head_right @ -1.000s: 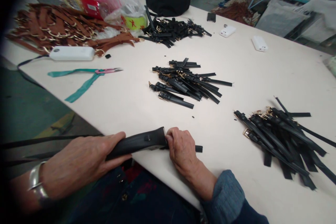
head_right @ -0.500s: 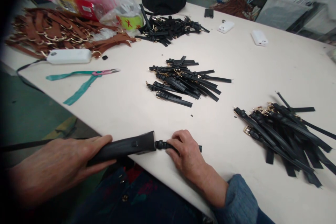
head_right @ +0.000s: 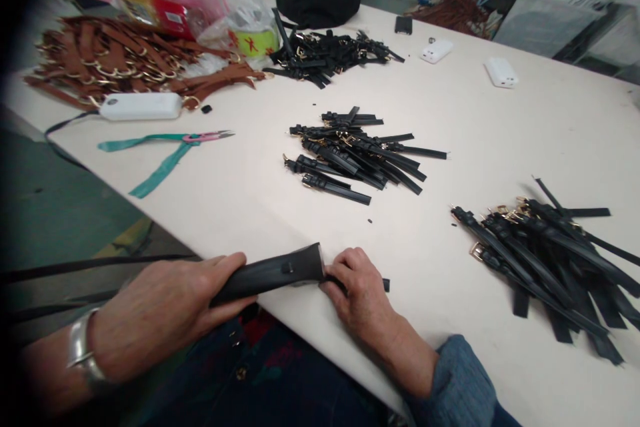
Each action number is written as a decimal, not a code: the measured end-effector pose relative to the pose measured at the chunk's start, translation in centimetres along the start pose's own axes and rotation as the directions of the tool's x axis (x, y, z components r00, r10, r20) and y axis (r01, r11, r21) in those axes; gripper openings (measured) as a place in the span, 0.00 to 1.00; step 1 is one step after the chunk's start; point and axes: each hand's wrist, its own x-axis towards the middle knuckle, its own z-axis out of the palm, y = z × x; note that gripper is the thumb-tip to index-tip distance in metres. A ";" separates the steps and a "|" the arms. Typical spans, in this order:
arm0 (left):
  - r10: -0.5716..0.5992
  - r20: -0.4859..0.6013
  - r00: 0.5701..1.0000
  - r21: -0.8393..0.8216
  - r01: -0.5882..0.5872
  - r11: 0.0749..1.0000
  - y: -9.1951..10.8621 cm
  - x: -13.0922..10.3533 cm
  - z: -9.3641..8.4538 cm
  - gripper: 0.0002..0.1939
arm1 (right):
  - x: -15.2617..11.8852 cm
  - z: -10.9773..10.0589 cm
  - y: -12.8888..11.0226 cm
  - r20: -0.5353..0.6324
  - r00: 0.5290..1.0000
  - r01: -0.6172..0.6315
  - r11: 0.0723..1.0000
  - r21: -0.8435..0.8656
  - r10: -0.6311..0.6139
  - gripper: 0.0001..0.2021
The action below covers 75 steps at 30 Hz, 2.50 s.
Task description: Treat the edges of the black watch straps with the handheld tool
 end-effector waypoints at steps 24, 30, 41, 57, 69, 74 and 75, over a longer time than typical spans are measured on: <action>-0.036 0.011 0.999 -0.047 0.037 0.998 -0.7 0.1 0.7 0.18 | -0.1 -0.7 0.2 0.025 1.000 0.014 0.999 0.052 -0.015 0.13; -0.125 0.084 0.989 -0.030 0.128 0.991 -3.0 -1.3 0.8 0.21 | -1.3 -1.8 0.1 0.015 1.000 -0.004 1.000 -0.004 0.004 0.17; -0.034 0.076 0.996 0.024 0.032 0.999 0.4 -1.8 -1.5 0.17 | -1.5 -1.7 0.5 -0.001 1.000 -0.020 0.999 -0.042 0.020 0.16; 0.038 0.139 0.990 0.065 -0.047 0.997 3.2 0.4 -3.3 0.11 | -1.6 -1.5 0.8 -0.060 0.990 -0.121 0.991 0.058 0.124 0.24; 0.041 0.081 0.996 0.049 -0.045 0.998 3.6 0.5 -2.8 0.11 | -1.5 -1.5 0.8 -0.041 0.991 -0.124 0.990 0.065 0.127 0.15; 0.036 0.026 0.999 -0.008 -0.036 0.999 1.4 0.4 -1.8 0.13 | -1.5 -1.6 0.9 -0.034 0.993 -0.108 0.993 0.049 0.110 0.14; 0.010 0.036 0.999 -0.007 -0.010 1.000 0.6 0.1 -1.7 0.14 | -1.5 -1.6 0.9 -0.030 0.994 -0.107 0.993 0.047 0.109 0.14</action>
